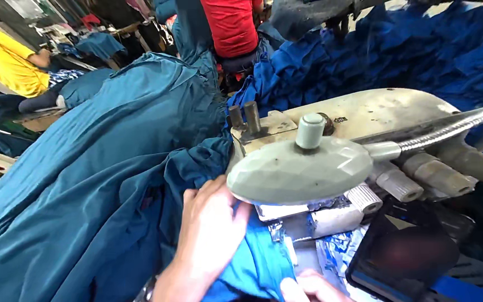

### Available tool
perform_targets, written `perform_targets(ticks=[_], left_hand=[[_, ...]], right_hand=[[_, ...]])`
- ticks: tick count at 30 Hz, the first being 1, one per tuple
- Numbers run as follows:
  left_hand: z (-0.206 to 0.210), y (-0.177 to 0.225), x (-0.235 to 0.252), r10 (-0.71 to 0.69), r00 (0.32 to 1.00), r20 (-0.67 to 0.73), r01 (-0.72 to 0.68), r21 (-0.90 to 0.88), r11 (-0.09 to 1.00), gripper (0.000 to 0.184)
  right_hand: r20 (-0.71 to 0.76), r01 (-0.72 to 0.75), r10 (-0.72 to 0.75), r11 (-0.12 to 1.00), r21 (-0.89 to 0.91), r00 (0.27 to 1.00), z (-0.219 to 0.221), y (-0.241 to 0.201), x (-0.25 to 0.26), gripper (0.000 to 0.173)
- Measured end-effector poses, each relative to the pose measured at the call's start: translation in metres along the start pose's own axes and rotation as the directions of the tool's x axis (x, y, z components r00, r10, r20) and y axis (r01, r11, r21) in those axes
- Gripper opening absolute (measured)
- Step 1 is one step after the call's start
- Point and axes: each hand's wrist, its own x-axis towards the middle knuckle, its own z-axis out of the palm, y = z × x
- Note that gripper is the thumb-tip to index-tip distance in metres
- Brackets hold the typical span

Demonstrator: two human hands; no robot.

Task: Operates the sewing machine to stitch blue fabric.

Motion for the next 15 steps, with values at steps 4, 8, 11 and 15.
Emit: perform_targets(ticks=[4, 8, 11, 15], left_hand=[[-0.039, 0.002, -0.019, 0.222, 0.961, 0.166, -0.203, -0.124, 0.971, 0.027], [-0.05, 0.003, -0.032, 0.238, 0.961, 0.142, -0.202, -0.229, 0.952, 0.026], [-0.078, 0.016, -0.02, 0.258, 0.948, 0.186, -0.214, -0.229, 0.95, 0.027], [-0.079, 0.032, -0.01, 0.303, 0.937, 0.177, -0.284, -0.123, 0.951, 0.031]], right_hand=[[-0.035, -0.042, 0.042, 0.999, 0.004, 0.999, 0.01, -0.002, 0.019, 0.018], [-0.015, 0.055, -0.056, 0.996, -0.073, 0.998, 0.0, -0.007, 0.019, 0.017], [0.125, 0.402, -0.382, 0.863, -0.305, 0.916, -0.013, -0.03, 0.033, 0.016], [0.332, 0.522, -0.403, 0.685, -0.509, 0.853, 0.002, -0.05, 0.061, 0.019]])
